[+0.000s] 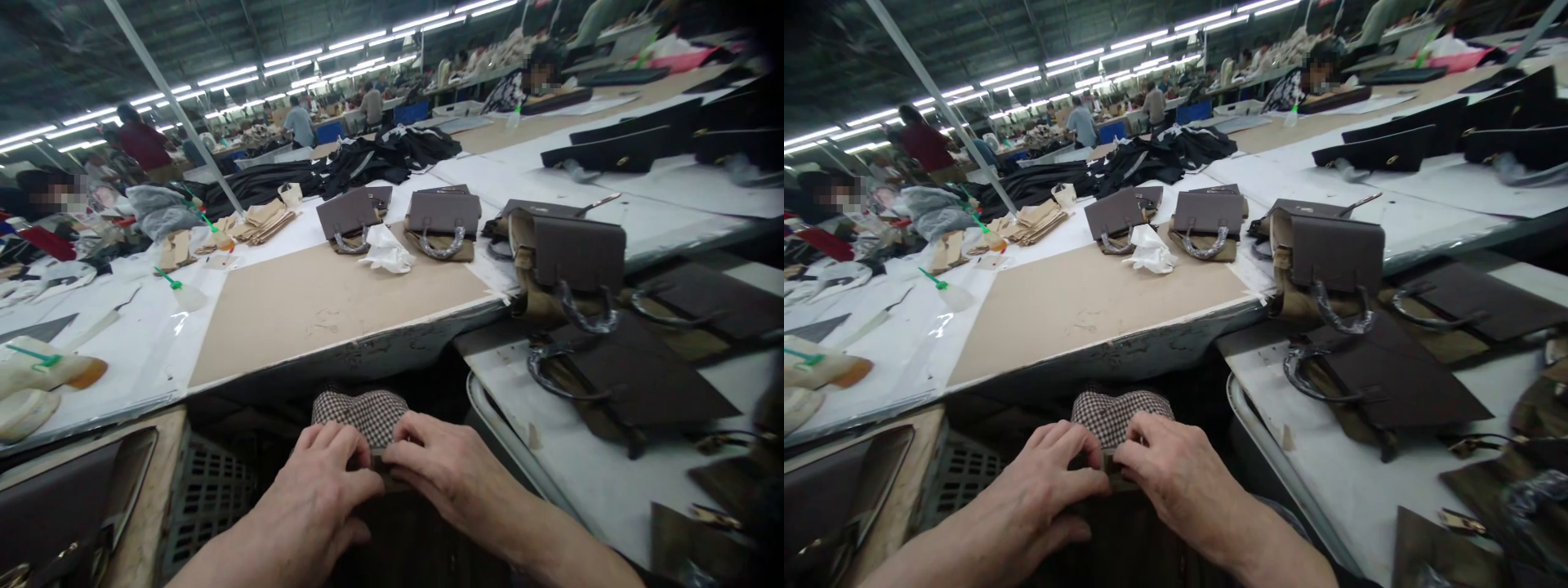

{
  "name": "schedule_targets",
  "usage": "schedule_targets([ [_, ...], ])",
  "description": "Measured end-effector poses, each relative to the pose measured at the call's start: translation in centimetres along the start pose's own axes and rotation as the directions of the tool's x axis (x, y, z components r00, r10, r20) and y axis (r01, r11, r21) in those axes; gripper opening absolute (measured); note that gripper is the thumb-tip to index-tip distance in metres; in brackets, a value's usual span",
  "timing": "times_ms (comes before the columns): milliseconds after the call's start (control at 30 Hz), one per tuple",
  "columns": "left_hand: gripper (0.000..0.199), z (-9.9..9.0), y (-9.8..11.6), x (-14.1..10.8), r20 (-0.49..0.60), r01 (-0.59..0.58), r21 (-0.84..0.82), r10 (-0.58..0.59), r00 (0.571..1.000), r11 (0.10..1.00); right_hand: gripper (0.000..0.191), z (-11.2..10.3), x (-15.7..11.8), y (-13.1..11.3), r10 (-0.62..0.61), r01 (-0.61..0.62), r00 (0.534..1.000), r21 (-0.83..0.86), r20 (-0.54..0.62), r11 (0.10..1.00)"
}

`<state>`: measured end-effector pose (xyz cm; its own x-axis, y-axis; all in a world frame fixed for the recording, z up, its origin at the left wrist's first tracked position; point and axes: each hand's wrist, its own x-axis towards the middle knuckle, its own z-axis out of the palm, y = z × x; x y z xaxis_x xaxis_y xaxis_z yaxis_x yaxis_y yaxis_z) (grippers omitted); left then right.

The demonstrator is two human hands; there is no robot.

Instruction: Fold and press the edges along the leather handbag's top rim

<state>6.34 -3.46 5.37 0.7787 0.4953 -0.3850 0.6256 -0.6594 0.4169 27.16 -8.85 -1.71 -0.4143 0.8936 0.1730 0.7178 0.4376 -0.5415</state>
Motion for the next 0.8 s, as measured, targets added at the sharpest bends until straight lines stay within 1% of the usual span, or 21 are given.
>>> schedule_targets([
  [167, 0.041, 0.1, -0.1, -1.2, 0.027, 0.038, -0.021, -0.038, 0.999, 0.999, 0.021, 0.0, 1.3, 0.2, -0.136, 0.136, 0.990, -0.007, 0.037, 0.991],
  [267, 0.039, -0.1, 0.2, -1.6, 0.027, 0.061, -0.074, -0.060, 0.998, 0.995, 0.023, 0.2, 1.5, 0.1, -0.178, 0.179, 0.983, -0.022, 0.036, 0.984],
  [433, 0.033, -0.2, 0.3, -1.6, 0.025, 0.099, -0.091, -0.097, 0.995, 0.991, 0.022, 0.6, 1.4, -0.1, -0.204, 0.206, 0.978, -0.079, 0.035, 0.975],
  [567, 0.031, 0.2, -0.2, -1.2, 0.005, 0.056, -0.077, -0.056, 0.998, 0.995, 0.017, 0.9, 1.4, 0.0, -0.220, 0.228, 0.973, -0.126, 0.074, 0.966],
  [733, 0.027, 0.4, -0.2, -0.7, 0.009, 0.051, -0.048, -0.051, 0.999, 0.998, 0.009, 1.5, 1.5, 0.3, -0.192, 0.202, 0.979, -0.166, 0.075, 0.965],
  [800, 0.028, 0.5, -0.2, -0.5, 0.003, 0.044, -0.048, -0.044, 0.999, 0.998, 0.011, 1.8, 1.4, 0.4, -0.173, 0.186, 0.981, -0.193, 0.086, 0.963],
])
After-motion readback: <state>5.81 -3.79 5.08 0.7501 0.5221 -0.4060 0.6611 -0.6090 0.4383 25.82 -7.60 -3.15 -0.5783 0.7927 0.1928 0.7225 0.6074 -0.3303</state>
